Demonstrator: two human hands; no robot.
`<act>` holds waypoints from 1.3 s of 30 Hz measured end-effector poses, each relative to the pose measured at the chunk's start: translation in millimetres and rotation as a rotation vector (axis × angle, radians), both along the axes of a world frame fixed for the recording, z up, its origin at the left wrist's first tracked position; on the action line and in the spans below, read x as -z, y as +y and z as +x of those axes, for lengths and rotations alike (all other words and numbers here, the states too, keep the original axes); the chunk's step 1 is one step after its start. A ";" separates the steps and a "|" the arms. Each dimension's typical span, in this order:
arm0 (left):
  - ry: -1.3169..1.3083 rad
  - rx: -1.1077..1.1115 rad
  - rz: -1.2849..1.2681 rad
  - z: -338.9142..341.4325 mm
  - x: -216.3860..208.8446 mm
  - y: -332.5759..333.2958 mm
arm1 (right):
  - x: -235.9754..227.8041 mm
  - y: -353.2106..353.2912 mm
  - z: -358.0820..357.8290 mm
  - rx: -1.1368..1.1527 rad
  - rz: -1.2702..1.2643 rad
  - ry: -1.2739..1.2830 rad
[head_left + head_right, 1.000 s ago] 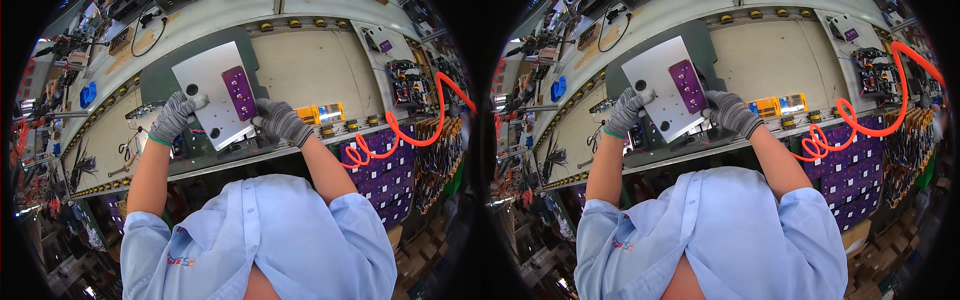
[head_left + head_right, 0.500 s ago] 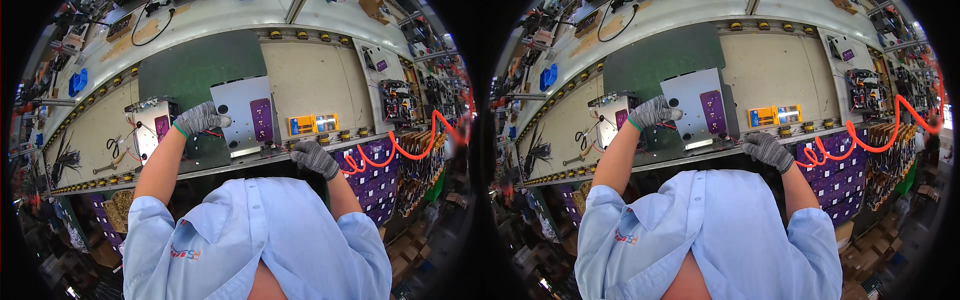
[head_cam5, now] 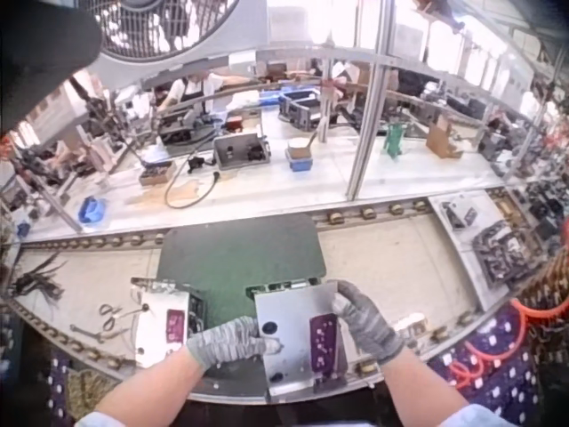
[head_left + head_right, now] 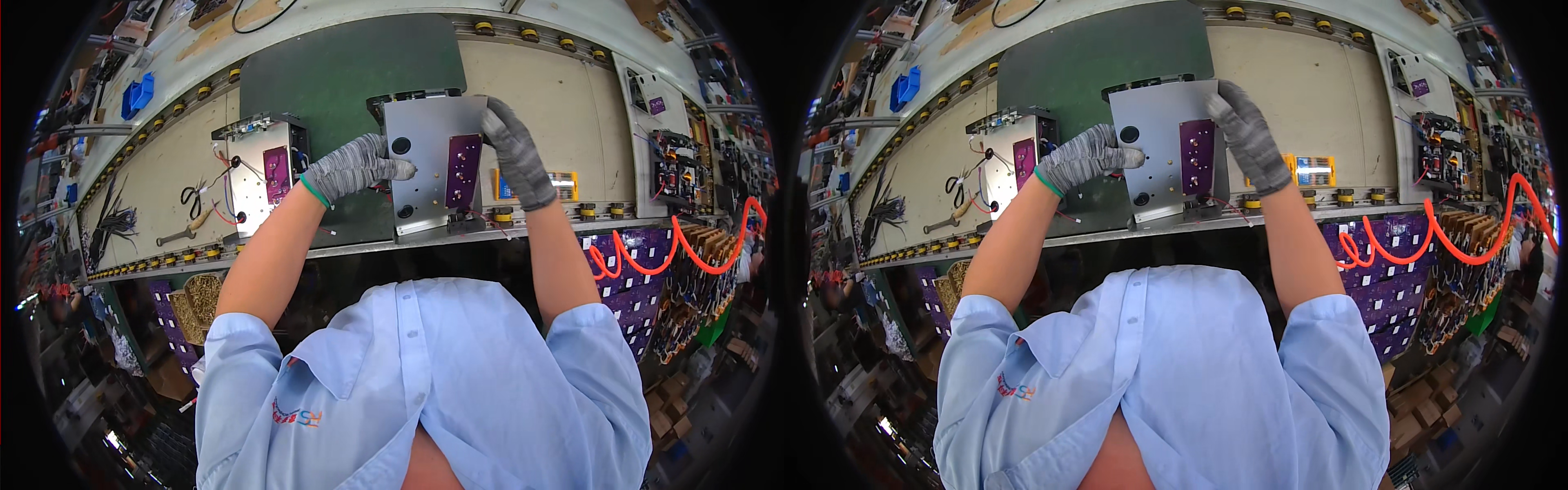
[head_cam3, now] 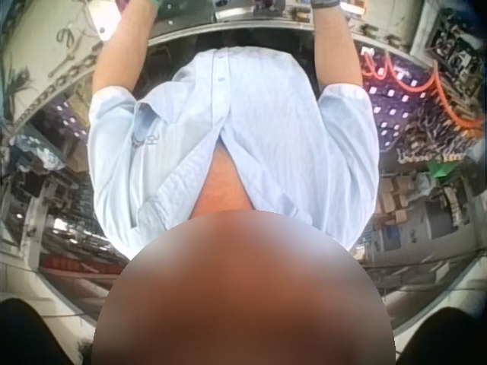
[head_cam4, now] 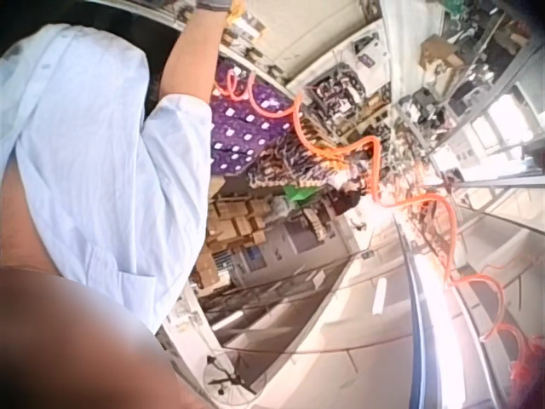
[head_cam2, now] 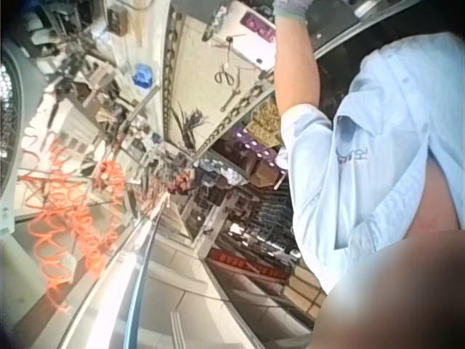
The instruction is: Assembling electronic components for solar energy systems by installing circuit boards into metal housings and securing them with screws.
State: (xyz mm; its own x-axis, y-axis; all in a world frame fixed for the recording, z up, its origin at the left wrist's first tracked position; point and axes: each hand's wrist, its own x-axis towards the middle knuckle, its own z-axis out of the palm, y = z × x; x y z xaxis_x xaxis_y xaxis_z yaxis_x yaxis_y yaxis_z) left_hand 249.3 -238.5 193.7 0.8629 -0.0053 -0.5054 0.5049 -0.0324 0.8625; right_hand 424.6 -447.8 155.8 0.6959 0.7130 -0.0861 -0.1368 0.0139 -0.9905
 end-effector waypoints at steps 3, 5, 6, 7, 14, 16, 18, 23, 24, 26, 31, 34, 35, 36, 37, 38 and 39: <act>0.162 0.066 0.164 -5.2 -6.4 10.2 | -1.2 24.8 -3.8 0.064 -0.192 0.012; -0.069 0.278 0.344 -2.8 -11.4 31.4 | -5.7 19.9 -10.5 0.065 -0.185 -0.012; -0.065 0.287 0.497 0.7 -14.1 47.1 | -7.8 17.6 -12.7 0.080 -0.190 -0.040; -0.038 0.157 0.435 3.7 -17.4 66.3 | -10.1 14.8 -13.4 0.087 -0.161 -0.093; -0.291 0.153 0.572 87.0 30.6 69.7 | -6.7 28.1 -19.3 0.183 -0.201 -0.106; -0.280 0.228 0.657 106.6 40.3 63.9 | -3.1 29.9 -17.9 0.207 -0.233 -0.150; -0.235 0.324 0.632 116.2 45.2 62.3 | 4.5 30.5 -16.7 0.205 -0.220 -0.158; -0.191 0.276 0.527 123.7 47.4 71.2 | 44.7 37.4 -5.0 0.202 -0.327 -0.150; -0.140 0.283 0.515 126.3 47.2 74.0 | 54.4 38.5 -2.6 0.153 -0.445 -0.220; -0.200 0.228 0.523 130.4 45.1 78.9 | 70.1 44.8 3.9 0.079 -0.536 -0.266; -0.155 0.219 0.567 132.5 30.7 75.9 | 83.4 58.5 -2.1 -0.074 -0.573 -0.302; -0.095 0.198 0.569 124.0 23.5 65.3 | 80.2 61.0 -1.6 -0.001 -0.617 -0.235; -0.102 0.182 0.609 119.8 23.3 60.8 | 79.9 60.7 -1.5 0.009 -0.633 -0.227; -0.086 0.169 0.637 117.2 23.9 57.3 | 80.5 59.9 -1.3 0.030 -0.686 -0.199; -0.080 0.170 0.626 114.9 25.5 55.5 | 82.0 58.8 -1.1 0.011 -0.668 -0.204; -0.138 0.165 0.586 112.3 28.0 54.6 | 84.5 57.8 -1.4 0.007 -0.626 -0.235; -0.176 0.162 0.542 110.4 31.3 53.5 | 87.7 56.7 -2.7 0.003 -0.595 -0.259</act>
